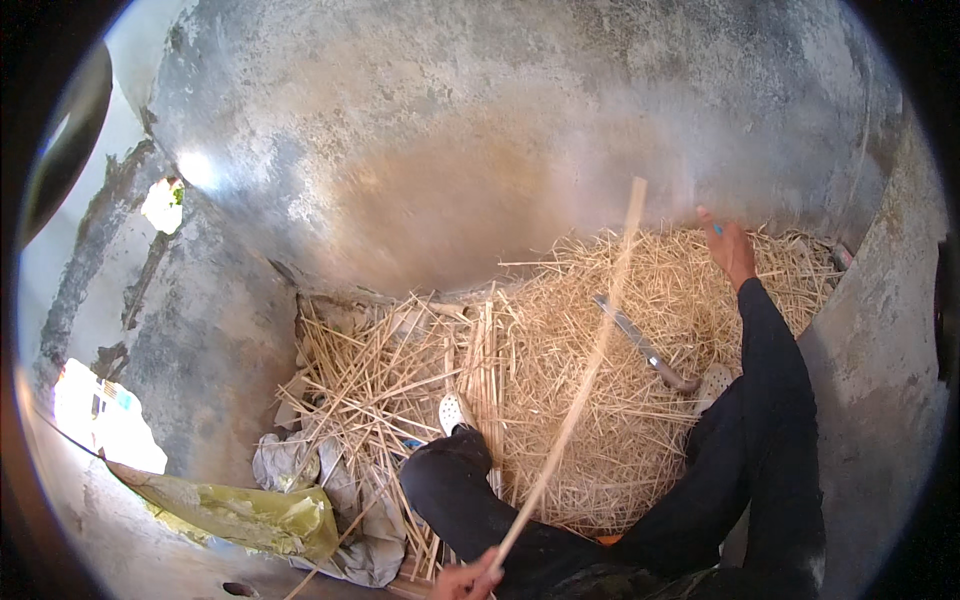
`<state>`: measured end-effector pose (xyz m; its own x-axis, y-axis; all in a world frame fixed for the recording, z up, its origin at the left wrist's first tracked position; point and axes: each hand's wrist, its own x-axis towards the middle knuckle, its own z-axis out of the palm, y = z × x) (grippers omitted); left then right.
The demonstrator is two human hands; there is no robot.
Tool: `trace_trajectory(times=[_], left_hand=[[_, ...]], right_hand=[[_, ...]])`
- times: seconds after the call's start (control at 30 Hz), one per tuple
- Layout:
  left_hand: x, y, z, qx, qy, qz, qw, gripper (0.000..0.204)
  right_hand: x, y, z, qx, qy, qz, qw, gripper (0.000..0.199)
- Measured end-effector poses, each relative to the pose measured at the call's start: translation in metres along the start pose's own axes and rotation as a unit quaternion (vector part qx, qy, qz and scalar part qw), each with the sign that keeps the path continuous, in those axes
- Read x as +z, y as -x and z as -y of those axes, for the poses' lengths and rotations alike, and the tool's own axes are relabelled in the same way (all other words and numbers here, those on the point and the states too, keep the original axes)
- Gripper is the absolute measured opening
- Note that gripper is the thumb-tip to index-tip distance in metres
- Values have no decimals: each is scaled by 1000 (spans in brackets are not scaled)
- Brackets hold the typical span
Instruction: The person sits on the floor and uses a knife to shave a long, thin wooden stick. They hold the stick with their left hand and repeatedly scrape the blade along its length to remove the outer layer, creating wood shavings that fall onto the floor.
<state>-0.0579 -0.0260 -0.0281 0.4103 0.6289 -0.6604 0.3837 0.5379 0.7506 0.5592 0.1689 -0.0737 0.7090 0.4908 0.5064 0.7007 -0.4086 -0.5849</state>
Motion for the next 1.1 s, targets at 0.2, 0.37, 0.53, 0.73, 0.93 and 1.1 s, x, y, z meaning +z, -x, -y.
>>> trace_trajectory(times=[0.2,0.37,0.53,0.73,0.93,1.1], left_hand=[[34,-78,-59,288,-155,-164,931,41],[66,-114,-92,329,-59,-135,933,41],[77,-106,-99,318,-41,-123,939,40],[72,-106,-104,360,-144,-148,910,39],[70,-90,-90,367,-139,-123,911,36],[59,-90,-71,337,-116,-121,927,36]], right_hand=[[-7,99,105,-236,-72,244,938,72],[-42,175,158,-415,-95,332,842,74],[-37,152,156,-349,-80,284,890,80],[-38,164,159,-420,-117,251,864,74],[-24,119,146,-314,-76,220,920,82],[-31,151,154,-366,-94,232,897,82]])
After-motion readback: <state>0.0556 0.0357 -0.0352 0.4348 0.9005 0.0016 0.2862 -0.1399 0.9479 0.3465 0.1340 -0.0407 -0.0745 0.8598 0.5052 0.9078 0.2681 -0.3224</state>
